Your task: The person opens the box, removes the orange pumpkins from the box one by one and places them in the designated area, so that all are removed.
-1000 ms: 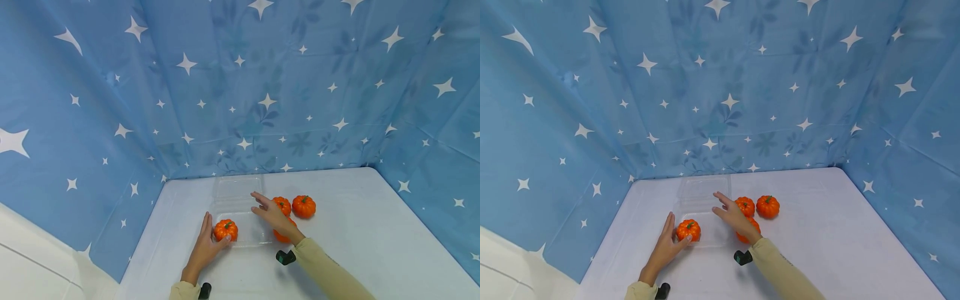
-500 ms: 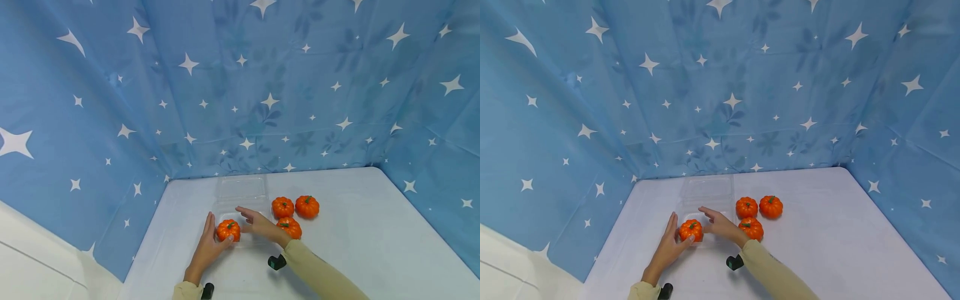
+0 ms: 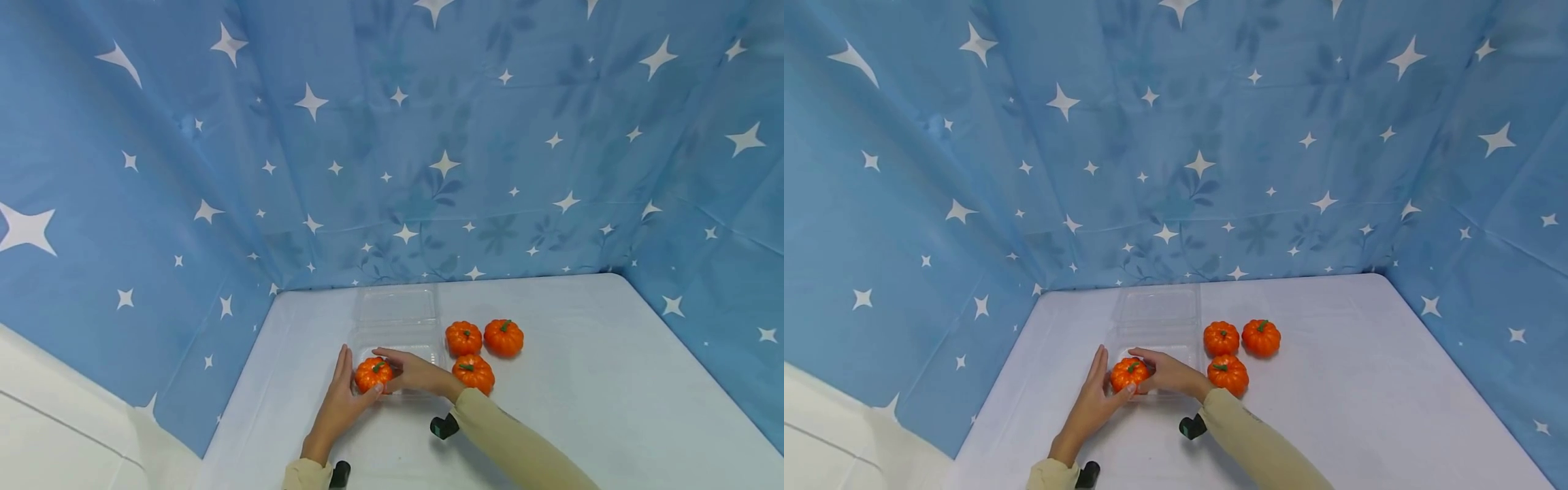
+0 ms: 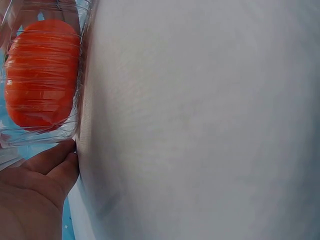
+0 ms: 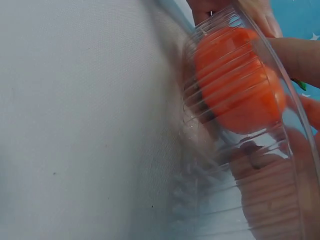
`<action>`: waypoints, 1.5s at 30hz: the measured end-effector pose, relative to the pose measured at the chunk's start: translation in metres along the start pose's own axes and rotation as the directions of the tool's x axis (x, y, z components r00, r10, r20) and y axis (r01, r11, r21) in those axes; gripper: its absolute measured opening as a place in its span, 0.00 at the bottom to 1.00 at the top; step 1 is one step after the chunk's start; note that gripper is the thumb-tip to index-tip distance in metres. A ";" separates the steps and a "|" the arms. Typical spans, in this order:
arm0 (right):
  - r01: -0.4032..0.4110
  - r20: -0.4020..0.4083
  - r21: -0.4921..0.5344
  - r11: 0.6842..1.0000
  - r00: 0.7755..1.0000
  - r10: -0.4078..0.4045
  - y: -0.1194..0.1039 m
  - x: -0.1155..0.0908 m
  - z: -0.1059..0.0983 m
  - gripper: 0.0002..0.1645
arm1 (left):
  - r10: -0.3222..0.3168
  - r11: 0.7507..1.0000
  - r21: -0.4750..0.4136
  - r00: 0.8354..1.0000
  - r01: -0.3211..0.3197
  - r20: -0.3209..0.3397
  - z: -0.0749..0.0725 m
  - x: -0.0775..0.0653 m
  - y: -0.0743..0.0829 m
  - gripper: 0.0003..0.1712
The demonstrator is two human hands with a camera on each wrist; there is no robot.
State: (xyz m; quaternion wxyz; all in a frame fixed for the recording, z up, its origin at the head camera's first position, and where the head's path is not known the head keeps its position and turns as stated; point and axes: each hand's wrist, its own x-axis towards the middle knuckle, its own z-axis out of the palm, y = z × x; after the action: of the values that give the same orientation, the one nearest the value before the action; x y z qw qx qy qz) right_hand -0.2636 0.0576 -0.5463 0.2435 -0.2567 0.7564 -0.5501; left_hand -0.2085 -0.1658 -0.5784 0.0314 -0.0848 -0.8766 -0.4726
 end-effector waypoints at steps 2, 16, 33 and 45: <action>0.001 -0.003 -0.023 1.000 1.000 -0.001 0.000 0.001 0.001 0.50 | 0.002 1.000 0.004 1.000 -0.002 0.004 0.000 0.000 0.002 0.66; 0.018 -0.037 -0.061 0.998 0.999 -0.020 -0.001 0.002 0.005 0.46 | 0.010 1.000 0.009 1.000 -0.010 0.008 0.004 0.002 0.005 0.66; 0.028 -0.285 -0.055 0.998 0.958 -0.042 -0.006 -0.002 -0.006 0.43 | -0.027 1.000 -0.016 1.000 0.027 0.016 0.004 0.001 0.003 0.67; -0.041 -0.372 0.032 0.999 0.927 0.050 -0.019 -0.019 -0.027 0.46 | -0.023 0.999 0.026 1.000 0.023 -0.002 0.001 0.000 0.001 0.66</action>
State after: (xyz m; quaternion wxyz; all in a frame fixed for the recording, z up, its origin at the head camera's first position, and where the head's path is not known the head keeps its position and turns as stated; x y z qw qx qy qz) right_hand -0.2645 0.0843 -0.5194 0.1113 -0.1271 0.7880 -0.5920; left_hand -0.2083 -0.1644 -0.5775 0.0279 -0.0736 -0.8835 -0.4617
